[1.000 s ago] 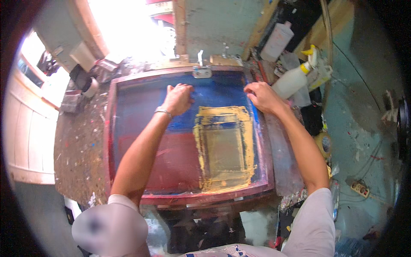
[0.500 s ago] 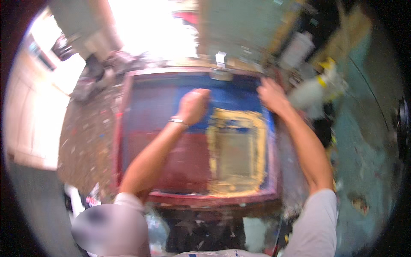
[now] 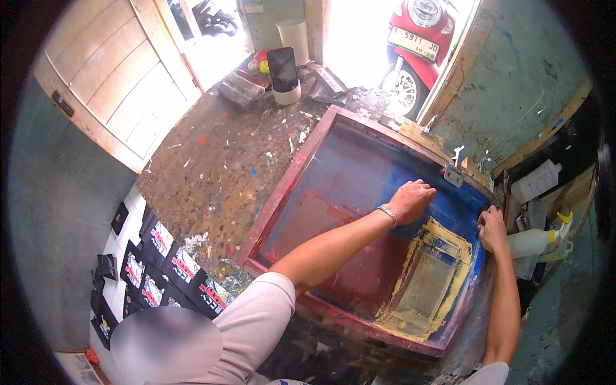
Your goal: The person performs screen printing on black t-shirts using a squeegee to apply yellow ink through a screen frame. They repeatedly pull the squeegee across the screen, lift the frame to reveal printed shirts, and stack the finished items. The person also scrapes excess ink from the screen and wipes the squeegee with a cloth.
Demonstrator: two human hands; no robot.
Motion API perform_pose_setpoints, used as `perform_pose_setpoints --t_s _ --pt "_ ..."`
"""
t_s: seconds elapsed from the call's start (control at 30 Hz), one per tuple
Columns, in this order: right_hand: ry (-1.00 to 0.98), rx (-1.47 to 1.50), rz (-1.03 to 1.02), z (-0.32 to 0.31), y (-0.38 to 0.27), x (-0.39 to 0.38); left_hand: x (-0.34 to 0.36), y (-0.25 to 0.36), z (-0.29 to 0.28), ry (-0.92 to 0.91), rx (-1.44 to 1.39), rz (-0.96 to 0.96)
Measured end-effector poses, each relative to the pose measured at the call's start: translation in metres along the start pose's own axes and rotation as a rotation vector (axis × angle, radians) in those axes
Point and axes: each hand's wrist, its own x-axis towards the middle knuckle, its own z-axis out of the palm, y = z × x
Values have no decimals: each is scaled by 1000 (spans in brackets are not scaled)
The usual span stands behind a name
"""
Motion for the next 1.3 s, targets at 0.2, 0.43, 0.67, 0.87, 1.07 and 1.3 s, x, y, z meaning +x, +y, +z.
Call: perform_pose_setpoints --t_s 0.2,0.43,0.67,0.87,1.07,1.3 --pt "8 233 25 -17 -21 -34 4 -5 9 174 -23 120" --pt "108 380 77 -12 -32 -48 2 -5 -11 86 14 147" --pt "20 418 220 -22 -38 -46 10 9 -12 -25 42 79" --pt "127 337 158 -7 -51 -66 5 14 -17 -84 152 47" --pt "128 371 151 -14 -74 -97 2 18 -17 -70 160 26" --pt "229 256 117 -9 -103 -121 0 17 -15 -41 146 29"
